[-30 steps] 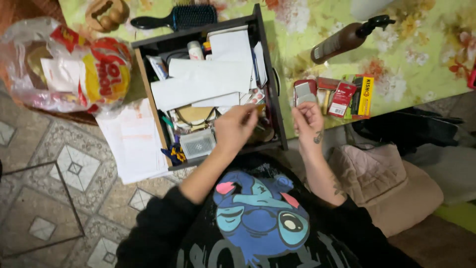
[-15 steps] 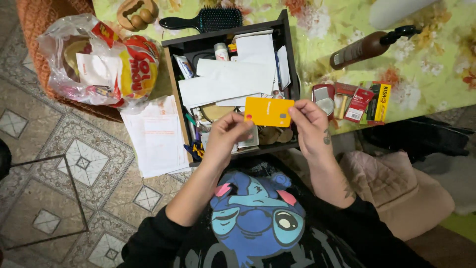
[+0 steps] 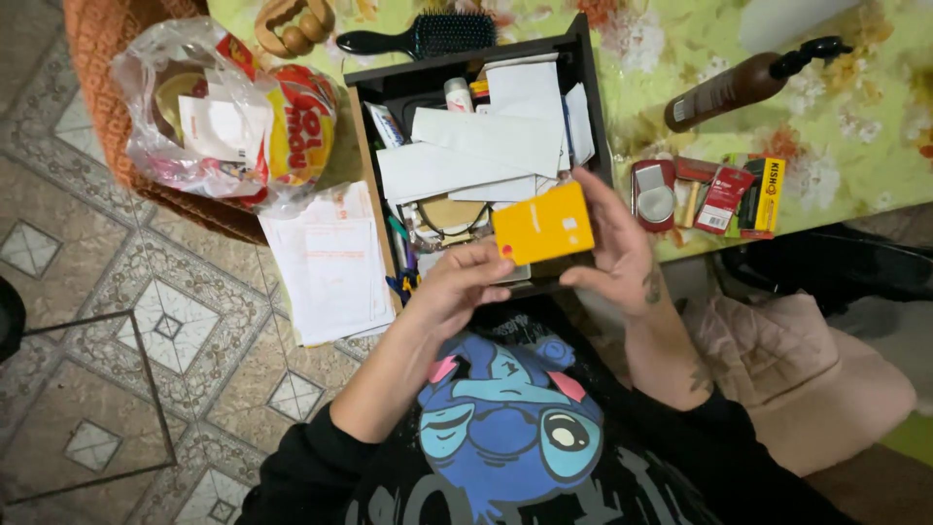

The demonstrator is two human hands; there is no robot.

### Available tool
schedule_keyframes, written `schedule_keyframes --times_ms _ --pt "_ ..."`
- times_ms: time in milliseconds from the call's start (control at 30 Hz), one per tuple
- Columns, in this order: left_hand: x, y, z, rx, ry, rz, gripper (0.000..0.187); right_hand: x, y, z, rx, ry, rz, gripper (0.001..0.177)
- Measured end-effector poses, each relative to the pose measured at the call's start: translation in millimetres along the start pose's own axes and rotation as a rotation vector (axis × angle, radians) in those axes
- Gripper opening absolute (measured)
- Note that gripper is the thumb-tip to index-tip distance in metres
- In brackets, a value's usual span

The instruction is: Organizing and sorting various personal items within a storage drawer.

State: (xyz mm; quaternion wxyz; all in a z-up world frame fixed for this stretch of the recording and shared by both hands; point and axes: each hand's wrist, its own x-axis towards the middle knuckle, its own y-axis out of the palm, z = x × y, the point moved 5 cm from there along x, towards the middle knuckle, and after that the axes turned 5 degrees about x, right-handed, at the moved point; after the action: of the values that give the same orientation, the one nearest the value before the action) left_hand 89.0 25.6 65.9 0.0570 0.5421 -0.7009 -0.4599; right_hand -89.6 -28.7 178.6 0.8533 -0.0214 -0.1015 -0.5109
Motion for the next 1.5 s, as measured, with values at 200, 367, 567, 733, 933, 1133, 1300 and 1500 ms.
schedule_keyframes --times_ms 200,367,567,733,933,1133,1300,1500 --pt "3.1 18.2 2.1 0.25 -0.015 0.104 0.016 -20.1 -11.8 25.0 -0.457 -0.242 -0.183 0.074" --pt "6.1 11.9 3.9 0.573 0.254 0.054 0.031 -43.5 -22.7 67.0 -0.802 -0.538 -0.817 0.083" --pt "-27.9 37.8 -36.6 1.205 0.707 -0.17 0.035 -57.2 -23.4 44.9 -0.505 -0.446 -0.798 0.078" --pt "-44.4 55.4 -58.0 1.303 0.77 -0.227 0.052 -54.8 -16.5 8.0 -0.297 -0.213 -0.557 0.068" --pt "-63.1 77.2 -79.0 1.134 0.832 -0.039 0.092 -42.0 -2.3 -28.4 0.616 0.096 -0.165 0.085" --pt "-75.9 91.6 -83.8 1.346 1.003 -0.131 0.076 -48.3 -2.1 -36.1 0.619 0.085 -0.029 0.083" --pt "-83.6 93.9 -86.9 1.41 1.13 -0.233 0.065 -46.8 1.9 -37.1 0.685 0.114 0.043 0.082" --pt "-84.4 90.3 -88.3 1.403 1.149 -0.235 0.066 -44.3 4.6 -41.7 0.687 0.13 0.04 0.083"
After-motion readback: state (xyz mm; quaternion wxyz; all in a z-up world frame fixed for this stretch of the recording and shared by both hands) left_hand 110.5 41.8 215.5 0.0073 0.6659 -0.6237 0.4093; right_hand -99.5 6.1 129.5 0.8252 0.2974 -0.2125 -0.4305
